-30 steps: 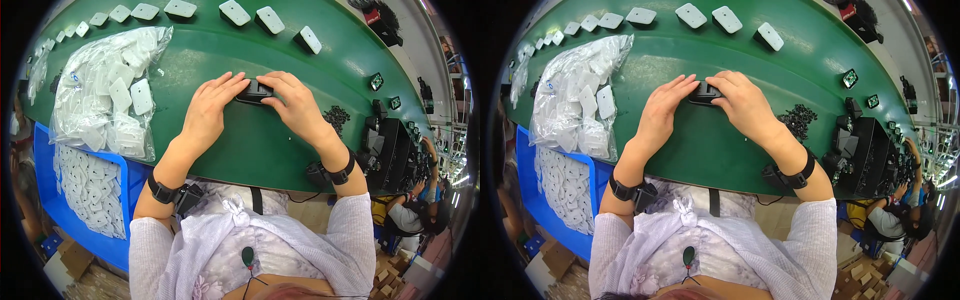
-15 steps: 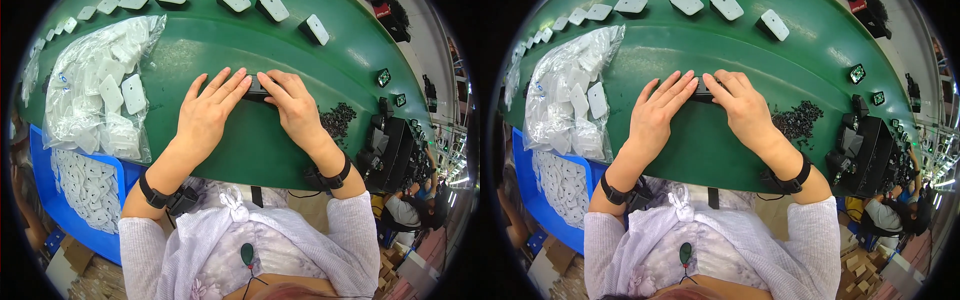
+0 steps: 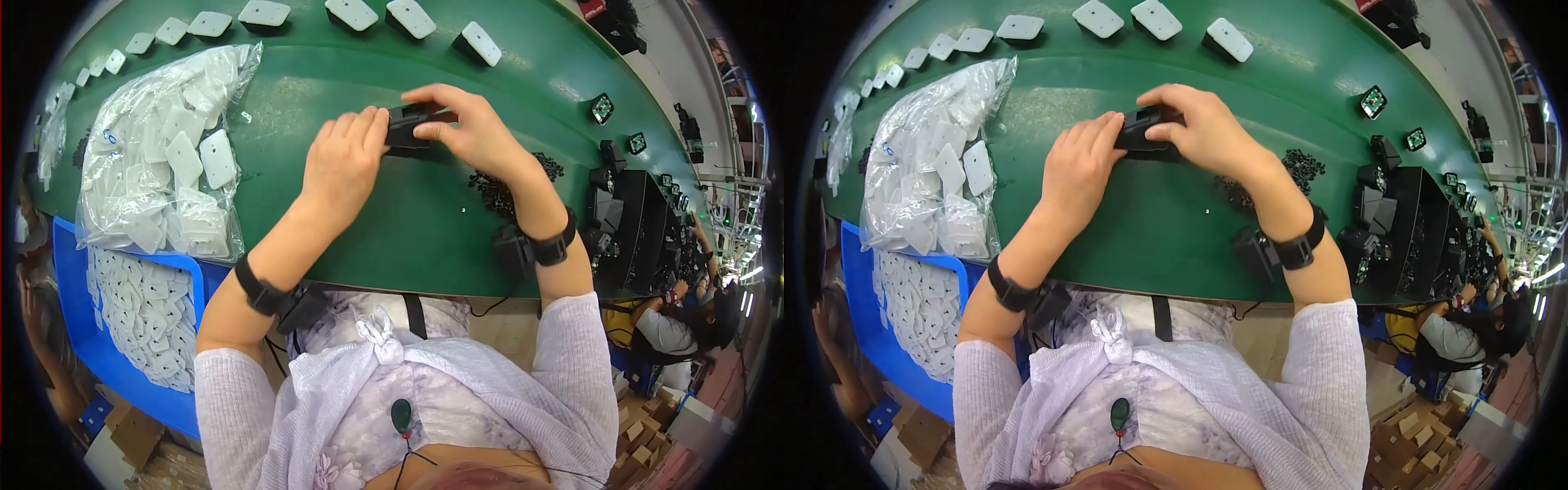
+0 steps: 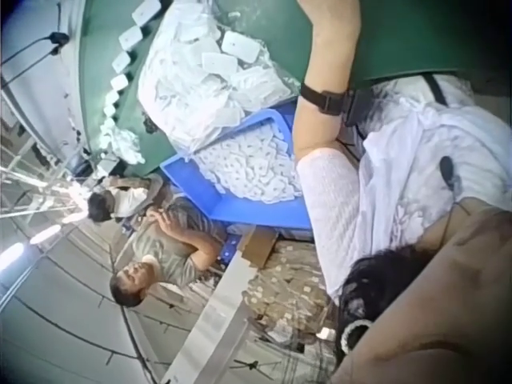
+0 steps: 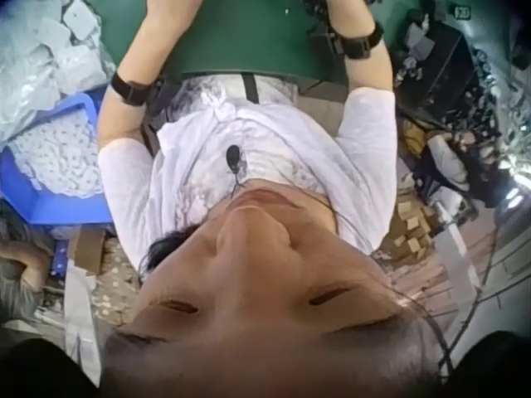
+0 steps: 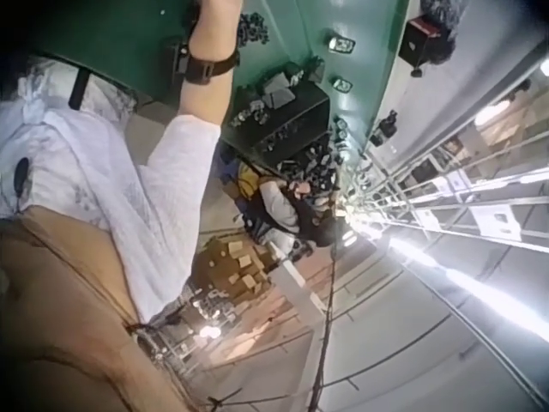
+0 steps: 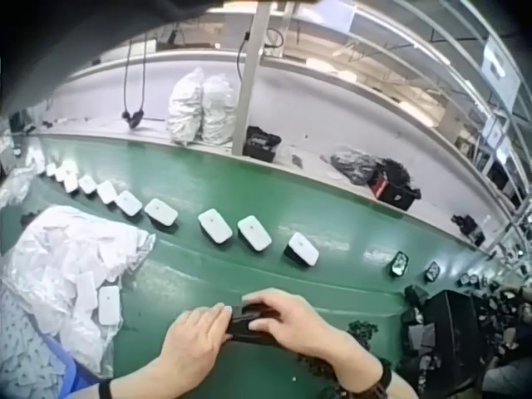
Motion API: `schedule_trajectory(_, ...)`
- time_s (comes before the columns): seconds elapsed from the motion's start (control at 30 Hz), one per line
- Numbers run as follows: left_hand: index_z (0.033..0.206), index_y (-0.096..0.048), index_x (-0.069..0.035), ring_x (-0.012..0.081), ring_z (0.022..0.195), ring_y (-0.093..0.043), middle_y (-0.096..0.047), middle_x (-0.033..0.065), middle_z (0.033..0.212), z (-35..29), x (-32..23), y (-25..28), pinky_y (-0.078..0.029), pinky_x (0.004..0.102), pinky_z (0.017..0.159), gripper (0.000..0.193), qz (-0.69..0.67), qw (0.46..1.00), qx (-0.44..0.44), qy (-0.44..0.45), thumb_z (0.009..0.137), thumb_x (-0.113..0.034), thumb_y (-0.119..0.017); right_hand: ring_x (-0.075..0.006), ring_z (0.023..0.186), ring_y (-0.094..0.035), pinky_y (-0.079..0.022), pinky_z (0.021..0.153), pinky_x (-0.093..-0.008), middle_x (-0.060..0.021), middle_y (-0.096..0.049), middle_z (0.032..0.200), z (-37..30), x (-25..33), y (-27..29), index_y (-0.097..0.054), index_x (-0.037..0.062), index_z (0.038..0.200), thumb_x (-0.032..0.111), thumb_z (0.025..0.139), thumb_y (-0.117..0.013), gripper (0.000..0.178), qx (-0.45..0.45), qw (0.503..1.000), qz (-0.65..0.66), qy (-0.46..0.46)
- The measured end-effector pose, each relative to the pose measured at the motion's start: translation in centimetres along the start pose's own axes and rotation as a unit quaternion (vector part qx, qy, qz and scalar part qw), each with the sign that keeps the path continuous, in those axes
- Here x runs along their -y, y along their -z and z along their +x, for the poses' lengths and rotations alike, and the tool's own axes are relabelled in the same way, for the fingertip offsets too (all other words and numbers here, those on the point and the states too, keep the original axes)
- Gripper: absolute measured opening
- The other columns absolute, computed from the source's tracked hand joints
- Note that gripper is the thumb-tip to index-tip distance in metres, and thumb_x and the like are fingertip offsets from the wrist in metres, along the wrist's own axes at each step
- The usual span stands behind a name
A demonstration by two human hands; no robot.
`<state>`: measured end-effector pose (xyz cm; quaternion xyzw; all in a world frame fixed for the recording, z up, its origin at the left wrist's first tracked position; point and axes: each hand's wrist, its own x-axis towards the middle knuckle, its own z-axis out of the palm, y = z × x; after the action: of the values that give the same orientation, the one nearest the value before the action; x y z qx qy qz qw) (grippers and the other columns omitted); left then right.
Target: The person assembles electronic devices by picking up a white plastic plate, inserting a small black component into it, and then pressing the plate onto a black housing before placing the unit on the conveyor belt.
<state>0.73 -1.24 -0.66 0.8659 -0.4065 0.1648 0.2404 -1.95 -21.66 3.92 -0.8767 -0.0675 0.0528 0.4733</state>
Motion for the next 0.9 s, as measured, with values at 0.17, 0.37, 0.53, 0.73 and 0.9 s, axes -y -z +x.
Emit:
schedule_trajectory(0.17,0.105,-0.062,0.009,0.0197,0.069,-0.065,-0.068,0.0127,0.081,0.6,-0.5,0.7,-0.051,0.0284,0.062,0.035,-0.370,0.883,0.055,0.285,0.089,-0.022,-0.067,-0.0156,0.108,-0.056,-0.045,0.095,-0.0298,-0.0084,-0.059,0.119,-1.1,-0.4,-0.9,-0.053,0.0025,0.131,0.021,0.092,-0.064,0.044,-0.050,0.961,0.272,-0.003)
schedule_trajectory(0.37,0.110,-0.061,0.009,0.0123,0.073,-0.065,-0.069,0.0104,0.084,-0.3,-2.5,1.3,-0.050,0.0235,0.060,0.036,-0.559,0.758,0.056,0.330,0.092,-0.022,-0.064,-0.0141,0.108,-0.056,-0.044,0.096,-0.0288,-0.0072,-0.060,0.116,-3.3,1.0,-2.0,-0.053,0.0012,0.128,0.018,0.090,-0.066,0.043,-0.105,0.950,0.292,-0.019)
schedule_trajectory(0.53,0.112,-0.062,0.006,0.0110,0.074,-0.064,-0.069,0.0090,0.091,-0.3,-3.6,1.6,-0.049,0.0231,0.061,0.034,-0.587,0.742,0.061,0.318,0.093,-0.022,-0.062,-0.0129,0.103,-0.057,-0.045,0.092,-0.0281,-0.0061,-0.061,0.111,-3.6,1.5,-2.3,-0.055,0.0004,0.124,0.013,0.090,-0.066,0.039,-0.141,0.952,0.273,0.000)
schedule_trajectory(0.73,0.098,-0.064,-0.005,0.0292,0.080,-0.059,-0.062,0.0114,0.087,-1.1,-1.2,3.7,-0.048,0.0384,0.071,0.026,-0.207,0.963,-0.082,0.149,0.083,-0.025,-0.070,-0.0146,0.099,-0.059,-0.046,0.088,-0.0271,-0.0083,-0.059,0.114,-2.9,1.6,1.8,-0.052,-0.0014,0.122,0.004,0.086,-0.068,0.039,-0.237,0.963,0.116,0.062)
schedule_trajectory(0.9,0.093,-0.061,-0.003,0.0337,0.086,-0.056,-0.059,0.0146,0.091,-4.2,5.7,6.6,-0.046,0.0426,0.073,0.032,0.152,0.951,-0.099,0.249,0.085,-0.033,-0.067,-0.0119,0.096,-0.058,-0.046,0.084,-0.0244,-0.0058,-0.064,0.103,-2.1,-4.1,10.2,-0.056,-0.0004,0.119,0.008,0.087,-0.067,0.034,-0.262,0.964,-0.042,0.015)
